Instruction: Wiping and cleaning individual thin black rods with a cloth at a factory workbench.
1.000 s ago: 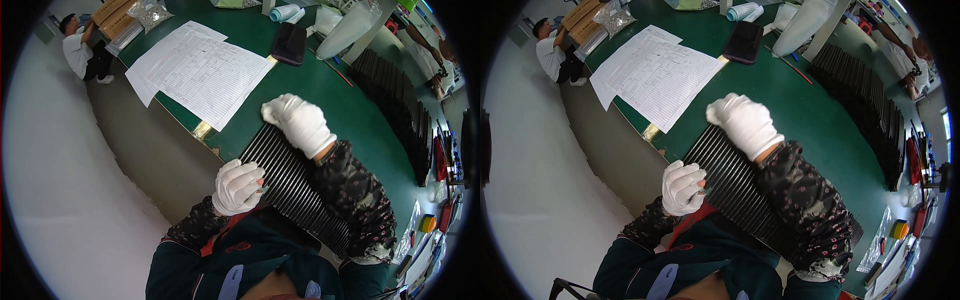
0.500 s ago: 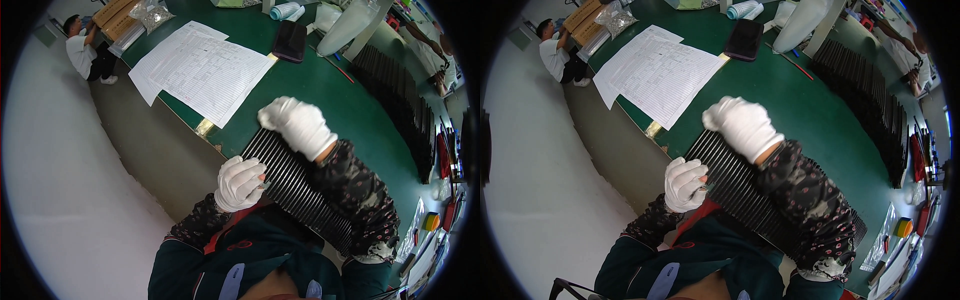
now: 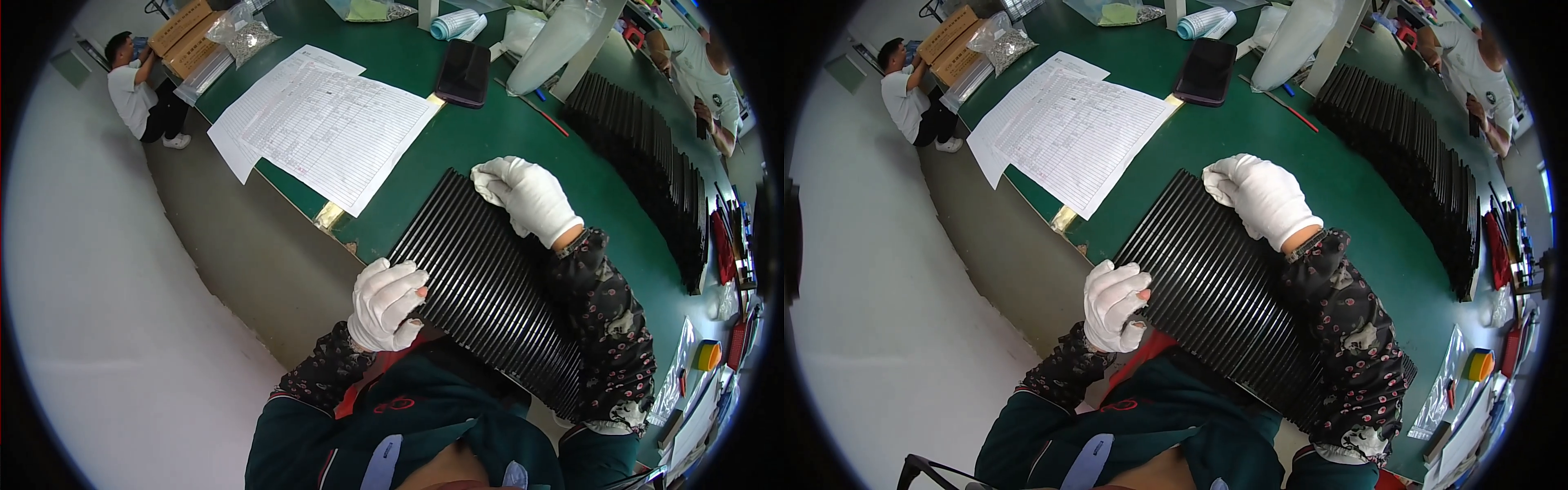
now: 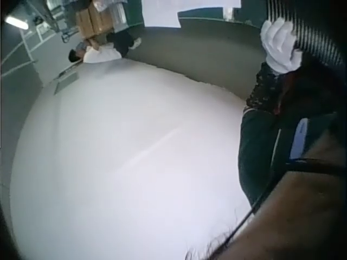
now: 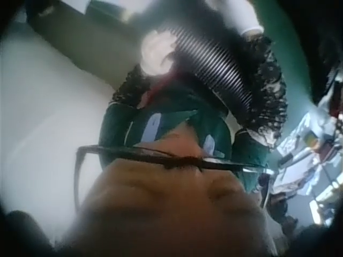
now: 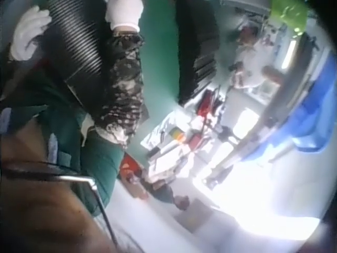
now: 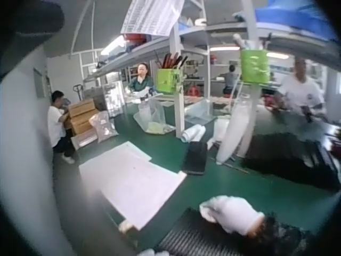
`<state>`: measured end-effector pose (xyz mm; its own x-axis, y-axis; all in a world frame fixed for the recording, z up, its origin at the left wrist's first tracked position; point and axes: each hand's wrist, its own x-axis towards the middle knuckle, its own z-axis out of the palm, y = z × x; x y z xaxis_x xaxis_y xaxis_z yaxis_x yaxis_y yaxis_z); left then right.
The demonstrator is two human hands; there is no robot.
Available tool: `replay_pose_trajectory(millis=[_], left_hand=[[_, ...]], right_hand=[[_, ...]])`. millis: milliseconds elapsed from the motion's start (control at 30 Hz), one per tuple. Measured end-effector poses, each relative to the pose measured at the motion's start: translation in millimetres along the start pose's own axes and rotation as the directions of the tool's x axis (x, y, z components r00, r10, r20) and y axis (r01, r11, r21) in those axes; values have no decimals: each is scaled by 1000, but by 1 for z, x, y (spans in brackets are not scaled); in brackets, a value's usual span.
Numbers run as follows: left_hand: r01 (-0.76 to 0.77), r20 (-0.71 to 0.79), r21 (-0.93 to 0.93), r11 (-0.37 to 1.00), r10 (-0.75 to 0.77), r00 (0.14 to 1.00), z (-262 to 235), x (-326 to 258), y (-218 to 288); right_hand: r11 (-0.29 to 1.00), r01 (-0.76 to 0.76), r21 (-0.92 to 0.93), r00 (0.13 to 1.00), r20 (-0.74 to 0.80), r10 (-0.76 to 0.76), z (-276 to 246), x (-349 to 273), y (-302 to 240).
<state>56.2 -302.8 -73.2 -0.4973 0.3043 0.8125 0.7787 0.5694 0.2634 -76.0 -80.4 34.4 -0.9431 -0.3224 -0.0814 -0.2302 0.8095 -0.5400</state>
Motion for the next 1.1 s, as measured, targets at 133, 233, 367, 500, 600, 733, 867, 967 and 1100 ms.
replay_pose_trajectory(millis=[133,233,367,500,600,733,867,967,1100], left_hand=[[6,12,12,1000,-6,1000,-2,3,3],[-48,165,115,992,28,986,-14,20,13],[-74,541,-12,997,69,838,-28,42,18],[-74,427,137,988,9,904,-30,36,14],[-77,456,154,985,-1,890,-29,35,7],[-62,464,137,989,-9,886,-28,34,10],[-92,408,132,987,31,913,-25,31,11],[-65,434,162,985,-12,901,-29,26,9],[-100,386,139,985,39,922,-21,30,8]], right_hand=[[997,53,64,998,27,-55,3,-2,11],[982,160,-95,947,-266,-180,1,-4,12],[759,596,-262,763,-109,-637,37,-41,-31],[717,581,-384,716,-177,-675,40,-23,-20],[985,127,-119,992,-1,-128,16,10,-17],[697,697,-168,714,72,-696,40,-22,-50],[788,589,-181,803,14,-596,39,-16,-33],[899,181,398,982,-118,-146,8,3,-34],[916,-132,-378,955,-295,16,-30,36,27]])
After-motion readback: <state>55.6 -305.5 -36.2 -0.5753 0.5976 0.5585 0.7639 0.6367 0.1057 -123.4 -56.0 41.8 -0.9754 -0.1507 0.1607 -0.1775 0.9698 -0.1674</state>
